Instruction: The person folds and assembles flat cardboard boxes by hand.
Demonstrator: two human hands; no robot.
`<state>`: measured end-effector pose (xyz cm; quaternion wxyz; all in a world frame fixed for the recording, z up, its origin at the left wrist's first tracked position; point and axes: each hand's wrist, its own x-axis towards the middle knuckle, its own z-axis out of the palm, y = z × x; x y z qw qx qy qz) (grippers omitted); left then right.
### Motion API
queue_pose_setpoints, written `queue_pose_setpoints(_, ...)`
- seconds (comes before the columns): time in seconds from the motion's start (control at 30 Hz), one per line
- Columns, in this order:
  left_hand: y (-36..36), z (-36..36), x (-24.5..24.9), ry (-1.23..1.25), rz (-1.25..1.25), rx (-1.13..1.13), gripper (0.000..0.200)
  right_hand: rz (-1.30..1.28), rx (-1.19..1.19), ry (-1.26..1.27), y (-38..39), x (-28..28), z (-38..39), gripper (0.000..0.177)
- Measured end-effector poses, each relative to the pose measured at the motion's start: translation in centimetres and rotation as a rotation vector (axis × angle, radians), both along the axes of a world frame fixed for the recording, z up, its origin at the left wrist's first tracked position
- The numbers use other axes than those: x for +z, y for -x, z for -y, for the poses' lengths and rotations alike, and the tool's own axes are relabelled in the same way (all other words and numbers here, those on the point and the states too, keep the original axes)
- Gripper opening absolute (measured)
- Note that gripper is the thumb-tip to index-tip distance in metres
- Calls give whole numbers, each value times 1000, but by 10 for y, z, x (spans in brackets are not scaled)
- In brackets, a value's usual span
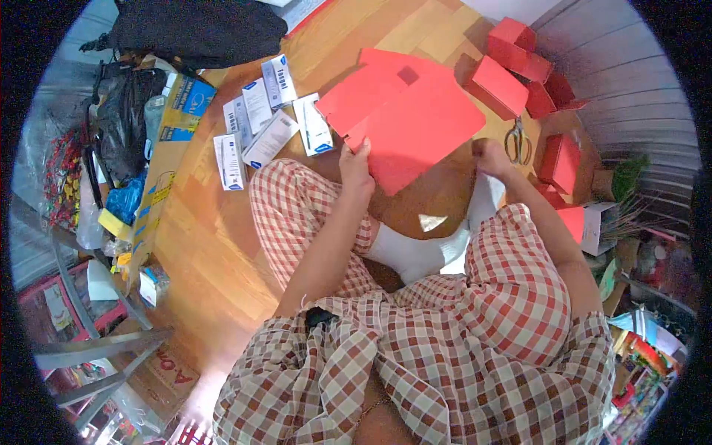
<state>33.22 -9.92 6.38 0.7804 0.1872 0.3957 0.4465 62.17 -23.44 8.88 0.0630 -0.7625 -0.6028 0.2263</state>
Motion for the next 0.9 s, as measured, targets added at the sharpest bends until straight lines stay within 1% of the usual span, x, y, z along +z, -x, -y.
queue_pose_setpoints(0.03, -2, 2, -3, 8, -18, -31, 24, -23, -61, -61, -9, 3, -2, 16)
queue_pose_setpoints(0.07, -4, 9, -4, 14, -19, -35, 24, -23, -66, -55, -20, 12, 0, 16)
queue_pose_setpoints(0.13, -4, 18, -14, 90, -111, -78, 28, -69, -359, -38, -38, 21, 3, 12)
queue_pose_setpoints(0.17, -3, 20, -22, 86, -115, -80, 28, -73, -362, -41, -39, 28, 4, 12)
queue_pose_setpoints(0.23, 0, 23, -32, 54, -183, -83, 37, -420, -697, -69, -41, 42, 3, 12)
queue_pose_setpoints(0.27, 1, 23, -30, 48, -188, -82, 37, -427, -696, -73, -38, 46, 1, 12)
queue_pose_setpoints(0.33, 3, 22, -24, -10, -431, -94, 46, -660, -606, -205, -31, 54, -5, 9)
queue_pose_setpoints(0.37, 4, 24, -29, -21, -433, -97, 46, -664, -608, -216, -21, 64, -11, 9)
queue_pose_setpoints(0.4, 6, 29, -41, -197, -604, -44, 53, -657, -531, -193, -5, 76, -18, 7)
queue_pose_setpoints(0.43, 36, 14, -64, -358, -804, 1, 61, -677, -461, -143, 31, 61, -47, 6)
queue_pose_setpoints(0.47, 34, 21, -48, -343, -803, -7, 61, -672, -468, -129, 43, 74, -56, 6)
queue_pose_setpoints(0.53, 24, 33, 3, -622, -587, -73, 69, -906, -289, -20, 67, 88, -68, 6)
queue_pose_setpoints(0.57, 18, 36, 10, -642, -621, -168, 58, -911, -285, -23, 80, 92, -71, 6)
queue_pose_setpoints(0.6, 16, 34, 23, -646, -624, -164, 58, -965, -215, 18, 91, 97, -75, 6)
queue_pose_setpoints(0.63, 13, 31, 37, -481, -379, -353, 49, -1012, -143, 59, 98, 101, -77, 6)
queue_pose_setpoints(0.67, 8, 28, 50, -311, -128, -532, 41, -1005, -136, 54, 103, 103, -77, 6)
queue_pose_setpoints(0.7, 2, 30, 60, -337, -119, -477, 26, -992, -76, 88, 107, 101, -77, 6)
queue_pose_setpoints(0.73, 1, 27, 59, -342, -113, -472, 26, -978, -19, 123, 110, 99, -76, 6)
queue_pose_setpoints(0.77, 3, 25, 56, -374, -77, -563, 21, -1066, -56, 80, 115, 97, -73, 13)
queue_pose_setpoints(0.8, 6, 24, 52, -403, -42, -656, 17, -1065, -55, 83, 114, 94, -71, 13)
queue_pose_setpoints(0.83, 7, 26, 49, -400, -42, -654, 17, -1085, -83, 104, 112, 92, -69, 11)
queue_pose_setpoints(0.9, 7, 30, 45, -343, -66, -667, 11, -1103, -116, 129, 111, 92, -67, 10)
